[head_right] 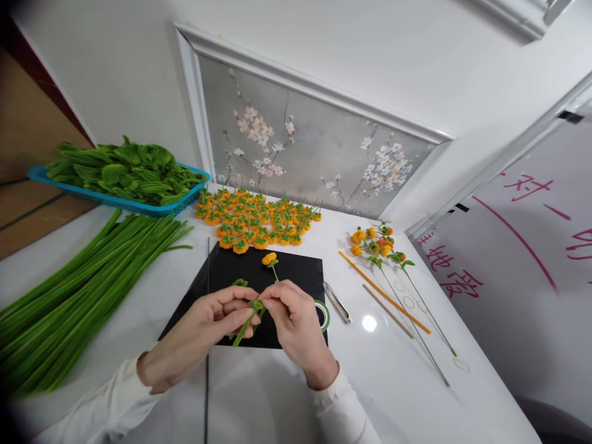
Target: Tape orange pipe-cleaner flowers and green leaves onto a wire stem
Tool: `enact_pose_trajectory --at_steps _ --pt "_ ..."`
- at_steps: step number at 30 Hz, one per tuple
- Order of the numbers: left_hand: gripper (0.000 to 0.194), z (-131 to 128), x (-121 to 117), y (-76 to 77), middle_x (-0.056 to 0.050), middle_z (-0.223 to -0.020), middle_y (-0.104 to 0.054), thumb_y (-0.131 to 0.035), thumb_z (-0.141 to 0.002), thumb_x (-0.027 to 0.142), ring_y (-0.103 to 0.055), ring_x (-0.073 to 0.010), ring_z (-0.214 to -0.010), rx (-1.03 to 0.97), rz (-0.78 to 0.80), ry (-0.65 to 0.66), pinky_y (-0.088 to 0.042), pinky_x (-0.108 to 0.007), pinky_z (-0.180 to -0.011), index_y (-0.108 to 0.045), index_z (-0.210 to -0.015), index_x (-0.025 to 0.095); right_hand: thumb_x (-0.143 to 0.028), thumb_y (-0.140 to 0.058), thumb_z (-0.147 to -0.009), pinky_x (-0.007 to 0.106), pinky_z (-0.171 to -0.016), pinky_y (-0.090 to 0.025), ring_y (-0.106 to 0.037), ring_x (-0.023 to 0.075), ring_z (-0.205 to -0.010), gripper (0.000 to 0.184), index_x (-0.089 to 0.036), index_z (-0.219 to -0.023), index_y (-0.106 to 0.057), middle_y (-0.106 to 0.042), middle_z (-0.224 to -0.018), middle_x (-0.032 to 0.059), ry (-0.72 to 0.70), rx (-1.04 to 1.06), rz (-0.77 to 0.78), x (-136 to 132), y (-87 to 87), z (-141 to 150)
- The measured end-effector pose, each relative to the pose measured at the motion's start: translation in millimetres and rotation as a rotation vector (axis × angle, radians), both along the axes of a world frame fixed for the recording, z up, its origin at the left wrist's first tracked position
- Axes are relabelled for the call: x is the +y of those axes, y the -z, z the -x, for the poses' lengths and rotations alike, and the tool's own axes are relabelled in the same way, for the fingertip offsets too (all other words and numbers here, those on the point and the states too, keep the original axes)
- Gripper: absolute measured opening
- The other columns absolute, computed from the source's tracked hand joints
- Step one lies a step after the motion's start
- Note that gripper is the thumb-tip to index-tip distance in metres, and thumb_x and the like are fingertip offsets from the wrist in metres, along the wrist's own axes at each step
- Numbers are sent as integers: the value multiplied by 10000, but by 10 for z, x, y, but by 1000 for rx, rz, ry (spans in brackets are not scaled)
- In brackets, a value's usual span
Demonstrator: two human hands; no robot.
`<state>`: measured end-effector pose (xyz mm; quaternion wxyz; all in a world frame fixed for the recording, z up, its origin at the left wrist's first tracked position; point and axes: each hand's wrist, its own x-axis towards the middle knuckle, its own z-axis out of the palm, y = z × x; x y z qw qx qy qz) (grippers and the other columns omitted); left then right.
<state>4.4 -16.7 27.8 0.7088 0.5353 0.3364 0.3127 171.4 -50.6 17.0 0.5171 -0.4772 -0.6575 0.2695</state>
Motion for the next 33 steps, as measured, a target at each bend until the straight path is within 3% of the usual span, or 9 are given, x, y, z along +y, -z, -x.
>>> enact_pose_trajectory --at_steps 8,14,17,22,25,33 --pt "123 22 38 86 -9 -718 -668 -619 -824 257 -566 -120 -670 56 -86 7 -455 -251 -666 -692 -833 158 -192 -464 -914 240 -632 -391 -490 116 -684 163 -193 -799 -580 -527 -766 -1 -70 -56 90 -3 -31 -40" --pt "174 22 31 35 -5 -819 -715 -638 -817 263 -628 -131 -754 16 -77 -59 -474 -249 -730 -663 -978 203 -303 -429 -936 248 -601 -431 -520 108 -651 192 -215 -1066 -539 -555 -847 13 -141 308 196 30 23 -64" --pt "252 12 38 48 1 -850 -728 -669 -794 260 -645 -135 -832 -2 -62 -117 -472 -233 -776 -643 -1042 224 -333 -475 -909 243 -569 -416 -491 96 -589 182 -192 -970 -573 -561 -769 2 -119 368 267 35 22 -35" --pt "305 -9 50 143 23 -845 -714 -689 -773 268 -646 -128 -836 -46 -47 -208 -487 -224 -780 -639 -1074 248 -235 -692 -737 239 -614 -433 -535 122 -685 242 -211 -955 -590 -588 -798 -11 -62 201 259 13 29 109" --pt "296 2 64 154 12 -859 -706 -692 -766 262 -645 -133 -826 -19 -88 -219 -500 -226 -760 -657 -1059 239 -186 -635 -777 229 -580 -414 -503 109 -617 188 -215 -960 -599 -555 -706 -35 1 98 206 5 60 165" --pt "220 34 107 98 7 -792 -701 -707 -730 251 -633 -126 -730 23 -189 -252 -517 -207 -664 -710 -948 222 -177 -649 -762 212 -544 -400 -489 98 -579 142 -210 -883 -582 -546 -671 -49 26 142 212 -12 90 153"
